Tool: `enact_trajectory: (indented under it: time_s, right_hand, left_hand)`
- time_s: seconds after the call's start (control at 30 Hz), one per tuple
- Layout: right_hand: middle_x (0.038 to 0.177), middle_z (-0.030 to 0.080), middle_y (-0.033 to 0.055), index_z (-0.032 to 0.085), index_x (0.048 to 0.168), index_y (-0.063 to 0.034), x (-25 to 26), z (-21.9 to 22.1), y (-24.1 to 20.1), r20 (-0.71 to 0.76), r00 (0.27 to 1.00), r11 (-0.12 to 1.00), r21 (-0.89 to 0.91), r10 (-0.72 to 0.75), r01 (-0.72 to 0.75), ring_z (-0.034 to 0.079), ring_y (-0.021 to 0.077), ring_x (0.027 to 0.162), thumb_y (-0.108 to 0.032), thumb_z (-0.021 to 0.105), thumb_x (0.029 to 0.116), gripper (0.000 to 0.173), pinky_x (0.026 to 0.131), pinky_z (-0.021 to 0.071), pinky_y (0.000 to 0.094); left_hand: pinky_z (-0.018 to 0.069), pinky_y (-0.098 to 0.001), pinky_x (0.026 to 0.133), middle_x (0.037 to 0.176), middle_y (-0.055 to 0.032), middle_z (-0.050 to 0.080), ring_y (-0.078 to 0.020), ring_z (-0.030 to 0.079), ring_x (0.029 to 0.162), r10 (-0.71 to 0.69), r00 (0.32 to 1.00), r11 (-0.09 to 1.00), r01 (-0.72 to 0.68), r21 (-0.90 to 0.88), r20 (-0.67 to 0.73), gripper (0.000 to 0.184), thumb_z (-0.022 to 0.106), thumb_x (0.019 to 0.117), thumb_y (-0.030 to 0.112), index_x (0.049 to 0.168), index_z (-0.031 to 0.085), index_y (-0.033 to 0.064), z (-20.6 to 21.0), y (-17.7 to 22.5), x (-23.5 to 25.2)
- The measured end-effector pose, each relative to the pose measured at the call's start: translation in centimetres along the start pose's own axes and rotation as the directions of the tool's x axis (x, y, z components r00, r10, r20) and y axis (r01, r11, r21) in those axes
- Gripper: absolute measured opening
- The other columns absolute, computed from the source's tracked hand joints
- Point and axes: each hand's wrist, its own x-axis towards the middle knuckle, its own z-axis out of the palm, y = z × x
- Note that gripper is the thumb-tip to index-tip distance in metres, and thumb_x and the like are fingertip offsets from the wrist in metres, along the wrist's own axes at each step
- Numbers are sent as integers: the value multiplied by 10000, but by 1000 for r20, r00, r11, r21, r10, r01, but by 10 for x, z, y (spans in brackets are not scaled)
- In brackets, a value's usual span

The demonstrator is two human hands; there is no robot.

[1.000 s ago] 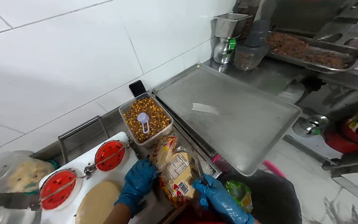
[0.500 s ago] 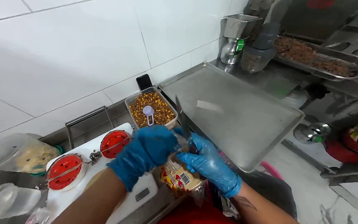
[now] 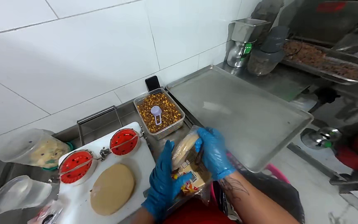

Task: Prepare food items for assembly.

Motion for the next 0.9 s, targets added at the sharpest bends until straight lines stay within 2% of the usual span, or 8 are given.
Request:
enact_trajectory:
  time_s: [0.1, 0.23, 0.33, 0.4, 0.47, 0.63, 0.73, 0.9]
  right_hand:
    - [562, 530, 24, 540, 954, -33, 1, 4, -3, 15, 1000, 999, 21, 27, -27, 516, 84, 431, -111, 545, 1057, 130, 431, 482, 216]
    - [566, 506, -2, 554, 957, -61, 13, 5, -2, 11, 997, 996, 32, 82, -82, 491, 68, 438, -166, 515, 1073, 161, 432, 459, 202]
    - [606, 486, -21, 559, 1033, -86, 18, -5, -12, 68, 995, 968, -243, 76, -58, 472, 63, 470, -245, 524, 1081, 170, 460, 444, 211]
    - [694, 489, 2, 522, 1160, -80, 6, -21, -26, 179, 984, 875, -479, 25, 65, 469, 95, 523, -266, 502, 1085, 202, 502, 447, 259]
    - [707, 537, -4, 561, 1173, -85, -21, -39, -45, 301, 951, 841, -530, 70, 105, 485, 87, 498, -282, 427, 1090, 252, 469, 456, 246]
    - [664, 626, -34, 639, 970, -121, -69, -83, -38, 521, 655, 822, -480, 548, -306, 573, 55, 482, -359, 262, 1100, 464, 447, 513, 206]
    - [631, 618, -27, 632, 924, -119, -73, -82, -33, 506, 645, 809, -479, 572, -341, 578, 60, 462, -339, 261, 1105, 468, 433, 517, 211]
    - [627, 620, -21, 644, 935, -117, -68, -71, -47, 559, 608, 819, -473, 564, -325, 580, 59, 459, -338, 271, 1099, 464, 432, 515, 206]
  left_hand:
    - [584, -417, 837, 1060, -143, 717, -201, 698, 948, -225, 966, 971, 211, -112, -129, 787, 651, 819, 654, 1201, 647, -34, 6, -1, 16]
    - [570, -383, 663, 768, -121, 630, -225, 652, 722, 78, 985, 995, -67, 78, -152, 607, 413, 1021, 546, 821, 649, 24, 1, -20, 26]
    - [543, -426, 572, 647, -127, 590, -273, 642, 623, 107, 983, 986, -86, 144, -148, 485, 471, 1006, 325, 654, 602, 19, -4, -9, 43]
    - [552, -458, 581, 646, -142, 613, -299, 663, 631, 84, 990, 983, -64, 172, -112, 429, 520, 978, 254, 651, 622, -4, -10, 2, 55]
    - [543, -439, 576, 639, -132, 602, -279, 645, 612, 86, 986, 987, -64, 150, -146, 390, 531, 974, 217, 664, 618, -4, -15, 5, 67]
    - [507, -384, 603, 663, -110, 557, -210, 573, 619, 25, 989, 999, -32, -42, -144, 366, 525, 1022, 193, 747, 614, -32, -16, 7, 84]
    - [465, -283, 573, 622, -48, 494, -121, 509, 580, 66, 985, 988, -87, -129, -158, 368, 521, 1023, 189, 711, 566, -1, -12, 9, 90]
    - [499, -300, 580, 630, -67, 542, -147, 557, 591, 215, 966, 973, -224, -48, -141, 423, 525, 1030, 261, 696, 595, 12, -11, 18, 95]
